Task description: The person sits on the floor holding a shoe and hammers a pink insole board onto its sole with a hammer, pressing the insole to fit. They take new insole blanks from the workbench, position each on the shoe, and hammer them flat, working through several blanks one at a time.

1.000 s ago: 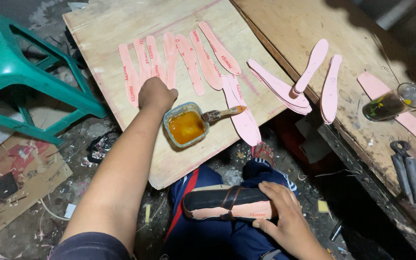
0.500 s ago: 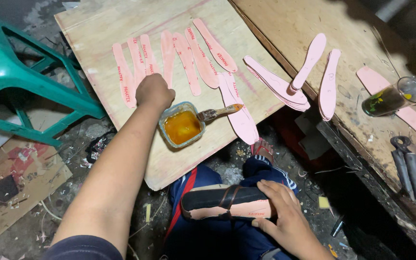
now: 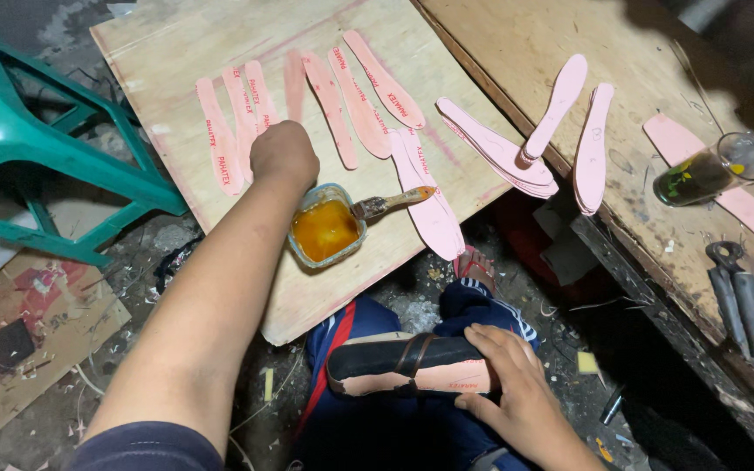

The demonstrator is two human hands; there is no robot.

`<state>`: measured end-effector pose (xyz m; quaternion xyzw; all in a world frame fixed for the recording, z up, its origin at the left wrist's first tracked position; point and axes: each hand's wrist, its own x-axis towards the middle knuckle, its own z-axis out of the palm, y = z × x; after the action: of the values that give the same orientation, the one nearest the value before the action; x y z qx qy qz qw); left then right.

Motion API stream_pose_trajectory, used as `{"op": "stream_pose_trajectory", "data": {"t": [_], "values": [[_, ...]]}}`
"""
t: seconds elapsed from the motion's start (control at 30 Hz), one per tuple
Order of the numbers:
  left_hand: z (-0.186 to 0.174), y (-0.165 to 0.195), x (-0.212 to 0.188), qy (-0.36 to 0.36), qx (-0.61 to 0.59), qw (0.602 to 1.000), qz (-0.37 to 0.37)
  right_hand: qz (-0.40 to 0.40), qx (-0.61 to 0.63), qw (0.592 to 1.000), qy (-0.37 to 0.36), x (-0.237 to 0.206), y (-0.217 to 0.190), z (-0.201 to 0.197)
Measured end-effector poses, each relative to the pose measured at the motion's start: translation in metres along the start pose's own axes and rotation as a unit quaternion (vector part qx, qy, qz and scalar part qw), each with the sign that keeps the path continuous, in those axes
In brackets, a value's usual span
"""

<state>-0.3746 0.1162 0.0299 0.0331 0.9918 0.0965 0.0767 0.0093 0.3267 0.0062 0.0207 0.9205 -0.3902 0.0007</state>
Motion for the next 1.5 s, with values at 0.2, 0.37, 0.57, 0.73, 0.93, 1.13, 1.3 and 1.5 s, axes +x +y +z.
{"op": "stream_pose_trajectory", "data": {"t": [0.2, 0.37, 0.57, 0.73, 0.93, 1.13, 1.3, 1.5], "values": [[-0.001, -0.014, -0.002, 0.041, 0.041, 0.998, 0.023, 0.0, 0.001, 1.0, 0.004, -0.002, -0.002, 0.0], [-0.014, -0.039, -0.01, 0.262, 0.019, 0.961, 0.085, -0.008, -0.006, 1.0, 0.015, -0.008, -0.006, 0.0], [-0.019, -0.041, -0.097, 0.277, -0.422, 0.839, 0.204, -0.042, -0.024, 0.998, 0.028, -0.014, 0.005, 0.006], [0.036, -0.025, -0.236, -0.145, -0.638, 0.721, 0.229, 0.066, 0.113, 0.991, -0.024, -0.018, 0.016, 0.003], [0.071, -0.033, -0.283, -0.193, -0.62, 0.742, 0.164, 0.015, 0.361, 0.931, 0.057, -0.043, 0.016, -0.007], [0.091, -0.04, -0.295, -0.14, -0.699, 0.684, 0.157, -0.011, 0.116, 0.991, 0.073, -0.094, 0.007, -0.009], [0.091, -0.037, -0.296, -0.076, -0.738, 0.66, 0.119, 0.061, 0.196, 0.979, 0.018, -0.119, -0.001, -0.003], [0.088, -0.038, -0.304, -0.051, -0.76, 0.642, 0.09, 0.176, 0.276, 0.938, 0.112, -0.112, 0.016, 0.013]]}}
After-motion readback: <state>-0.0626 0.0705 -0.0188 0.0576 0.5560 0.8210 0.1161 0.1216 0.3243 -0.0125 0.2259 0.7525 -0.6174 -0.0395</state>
